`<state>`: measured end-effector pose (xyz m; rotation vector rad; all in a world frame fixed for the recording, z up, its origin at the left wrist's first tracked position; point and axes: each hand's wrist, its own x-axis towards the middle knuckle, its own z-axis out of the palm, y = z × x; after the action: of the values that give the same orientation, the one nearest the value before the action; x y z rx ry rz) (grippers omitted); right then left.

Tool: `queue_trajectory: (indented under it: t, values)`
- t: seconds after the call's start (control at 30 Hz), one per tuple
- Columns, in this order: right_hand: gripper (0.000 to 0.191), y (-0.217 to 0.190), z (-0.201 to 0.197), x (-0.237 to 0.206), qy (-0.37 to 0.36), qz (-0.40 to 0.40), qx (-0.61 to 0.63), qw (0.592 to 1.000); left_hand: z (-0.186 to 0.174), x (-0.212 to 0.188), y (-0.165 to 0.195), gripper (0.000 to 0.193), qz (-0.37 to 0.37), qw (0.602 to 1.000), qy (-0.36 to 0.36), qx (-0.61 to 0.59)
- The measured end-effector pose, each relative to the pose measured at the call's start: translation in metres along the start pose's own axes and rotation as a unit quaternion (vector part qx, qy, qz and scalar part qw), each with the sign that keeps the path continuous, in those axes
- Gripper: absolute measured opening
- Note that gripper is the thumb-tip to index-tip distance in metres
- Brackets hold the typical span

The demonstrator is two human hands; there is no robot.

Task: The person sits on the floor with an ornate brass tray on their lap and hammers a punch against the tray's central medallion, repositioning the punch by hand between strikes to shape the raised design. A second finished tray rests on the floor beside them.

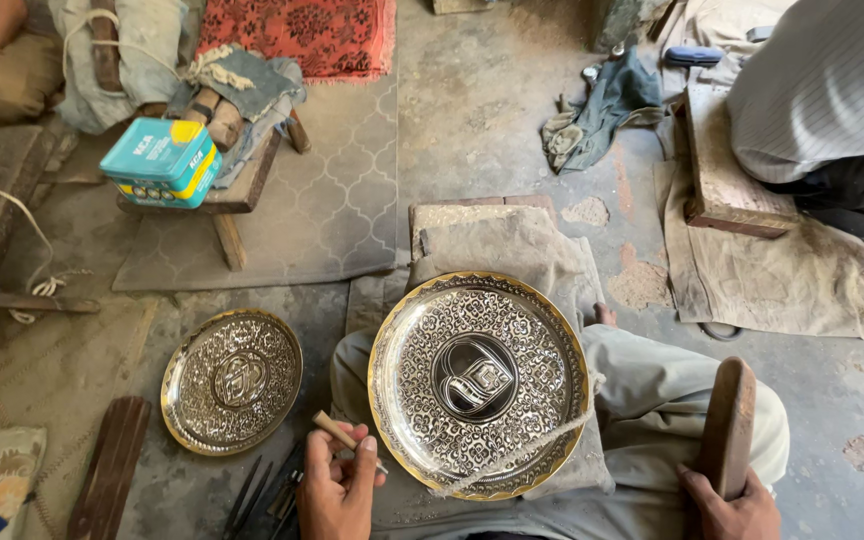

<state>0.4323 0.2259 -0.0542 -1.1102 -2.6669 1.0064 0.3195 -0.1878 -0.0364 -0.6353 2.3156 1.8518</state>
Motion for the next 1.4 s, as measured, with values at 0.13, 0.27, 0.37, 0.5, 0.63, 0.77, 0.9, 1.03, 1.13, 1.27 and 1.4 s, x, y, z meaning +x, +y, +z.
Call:
queue_trajectory:
  t: [0.13,0.27,0.37,0.5,0.63,0.77,0.9,1.03,1.13,1.27,1.4]
  values:
    - [0.039,-0.002,0.016,0.021,0.056,-0.029,-0.044,0.997,0.019,0.02,0.022,0.031,0.046,0.998,-0.008,-0.052]
    - [0.041,-0.002,0.027,0.051,0.016,-0.191,-0.147,0.97,0.04,0.045,0.045,0.028,0.048,0.998,-0.029,-0.041]
    - [0.051,-0.003,0.042,0.074,0.0,0.044,-0.028,0.999,0.058,0.072,0.06,0.025,0.029,0.997,-0.056,-0.046]
    - [0.057,-0.005,0.064,0.105,0.018,0.14,0.023,0.99,0.092,0.111,0.068,0.026,0.03,0.996,-0.061,-0.058]
    - [0.066,-0.008,0.069,0.147,-0.087,0.22,0.031,0.971,0.121,0.147,0.065,0.03,0.06,0.995,-0.075,-0.025]
    - [0.061,-0.048,0.064,0.179,-0.125,0.128,0.011,0.984,0.138,0.169,0.056,0.03,0.085,0.994,-0.061,0.035]
    - [0.067,-0.135,0.076,0.192,-0.101,-0.002,0.045,0.994,0.145,0.183,0.051,0.03,0.09,0.993,-0.059,0.047]
    - [0.072,-0.232,0.09,0.211,-0.112,-0.177,-0.251,0.945,0.145,0.195,0.05,0.031,0.149,0.981,-0.035,0.118]
    - [0.064,-0.29,0.098,0.215,-0.091,-0.379,-0.276,0.879,0.145,0.199,0.049,0.03,0.13,0.986,-0.032,0.094]
    - [0.063,-0.343,0.116,0.22,-0.122,-0.475,-0.23,0.841,0.148,0.204,0.046,0.028,0.115,0.99,-0.017,0.082]
    - [0.054,-0.361,0.139,0.222,-0.153,-0.499,-0.214,0.826,0.15,0.206,0.041,0.024,0.068,0.997,-0.022,0.027]
